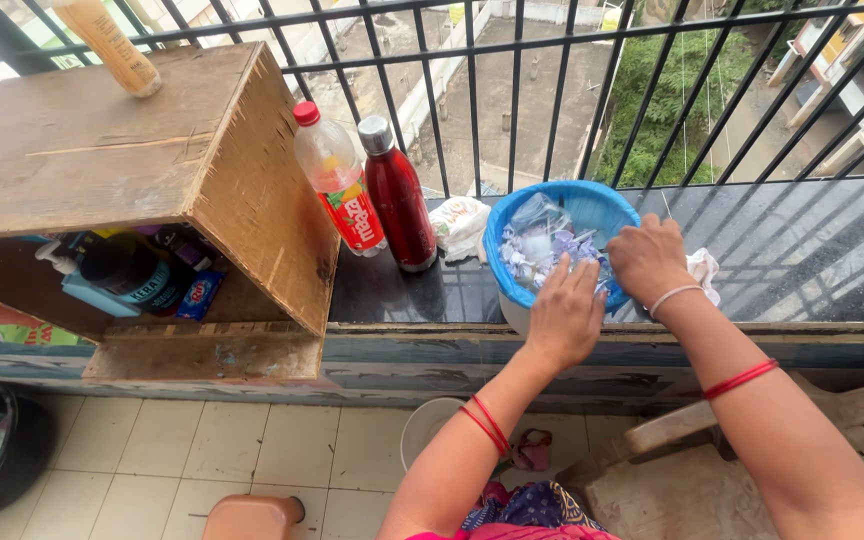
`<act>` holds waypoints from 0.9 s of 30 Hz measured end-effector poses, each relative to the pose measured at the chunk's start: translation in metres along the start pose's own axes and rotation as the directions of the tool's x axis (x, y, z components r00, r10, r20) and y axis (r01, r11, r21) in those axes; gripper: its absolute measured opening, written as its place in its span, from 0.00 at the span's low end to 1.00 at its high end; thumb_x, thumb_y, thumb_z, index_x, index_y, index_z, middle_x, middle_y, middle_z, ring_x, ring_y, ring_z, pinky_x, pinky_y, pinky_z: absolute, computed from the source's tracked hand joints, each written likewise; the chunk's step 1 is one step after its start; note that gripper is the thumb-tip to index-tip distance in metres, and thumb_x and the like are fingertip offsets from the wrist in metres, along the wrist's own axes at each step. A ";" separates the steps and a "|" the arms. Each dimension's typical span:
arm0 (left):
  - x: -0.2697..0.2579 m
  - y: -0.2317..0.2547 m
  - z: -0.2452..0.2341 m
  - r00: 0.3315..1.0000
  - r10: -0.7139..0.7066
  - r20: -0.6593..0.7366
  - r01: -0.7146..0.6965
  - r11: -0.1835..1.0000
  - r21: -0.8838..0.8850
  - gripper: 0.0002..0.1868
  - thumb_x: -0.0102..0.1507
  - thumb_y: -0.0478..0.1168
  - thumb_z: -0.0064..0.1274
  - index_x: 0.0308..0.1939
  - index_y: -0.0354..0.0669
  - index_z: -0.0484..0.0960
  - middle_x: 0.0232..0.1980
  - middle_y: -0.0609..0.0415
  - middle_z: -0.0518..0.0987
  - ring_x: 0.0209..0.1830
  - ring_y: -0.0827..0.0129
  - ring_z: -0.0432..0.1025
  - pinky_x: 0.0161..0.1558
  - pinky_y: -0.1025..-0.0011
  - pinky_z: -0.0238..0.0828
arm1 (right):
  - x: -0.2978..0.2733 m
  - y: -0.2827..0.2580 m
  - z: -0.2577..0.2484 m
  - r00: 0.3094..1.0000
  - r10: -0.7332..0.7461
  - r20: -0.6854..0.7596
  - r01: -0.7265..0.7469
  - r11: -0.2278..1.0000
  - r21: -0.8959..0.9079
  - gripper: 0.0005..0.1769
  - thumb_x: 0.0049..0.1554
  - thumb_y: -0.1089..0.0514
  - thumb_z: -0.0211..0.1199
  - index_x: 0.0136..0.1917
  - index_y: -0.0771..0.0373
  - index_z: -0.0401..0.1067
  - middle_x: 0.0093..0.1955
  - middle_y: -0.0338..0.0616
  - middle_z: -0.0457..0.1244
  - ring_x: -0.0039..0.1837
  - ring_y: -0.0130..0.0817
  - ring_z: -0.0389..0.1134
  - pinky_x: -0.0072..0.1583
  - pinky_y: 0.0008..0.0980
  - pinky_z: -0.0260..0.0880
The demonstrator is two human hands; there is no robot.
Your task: The person stands on a balcony and sorts through a blue bucket filled with trash. They pick up various items, including plastic wrappers and a small box, inspect them, and place them into a white bucket on the floor. The person handles the items one by one throughout the clip.
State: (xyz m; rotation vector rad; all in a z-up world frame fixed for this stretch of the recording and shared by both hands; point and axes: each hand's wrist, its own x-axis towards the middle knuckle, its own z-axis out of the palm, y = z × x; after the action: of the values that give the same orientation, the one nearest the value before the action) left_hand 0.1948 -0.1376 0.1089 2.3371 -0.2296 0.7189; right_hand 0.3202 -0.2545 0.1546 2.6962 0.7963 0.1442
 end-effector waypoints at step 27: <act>-0.007 -0.020 -0.046 0.944 -0.317 -0.095 0.223 0.820 -0.527 0.21 0.72 0.40 0.47 0.67 0.34 0.76 0.66 0.39 0.79 0.68 0.56 0.73 0.67 0.65 0.68 | -0.064 0.042 -0.073 0.717 0.252 -0.649 0.369 0.653 0.661 0.02 0.67 0.66 0.68 0.51 0.68 0.79 0.47 0.50 0.69 0.46 0.33 0.74 0.53 0.27 0.77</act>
State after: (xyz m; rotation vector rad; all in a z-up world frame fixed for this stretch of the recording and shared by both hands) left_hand 0.1755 -0.0931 0.1225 1.7374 0.0026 0.6271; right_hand 0.2742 -0.3022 0.2372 3.4165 1.4392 1.1392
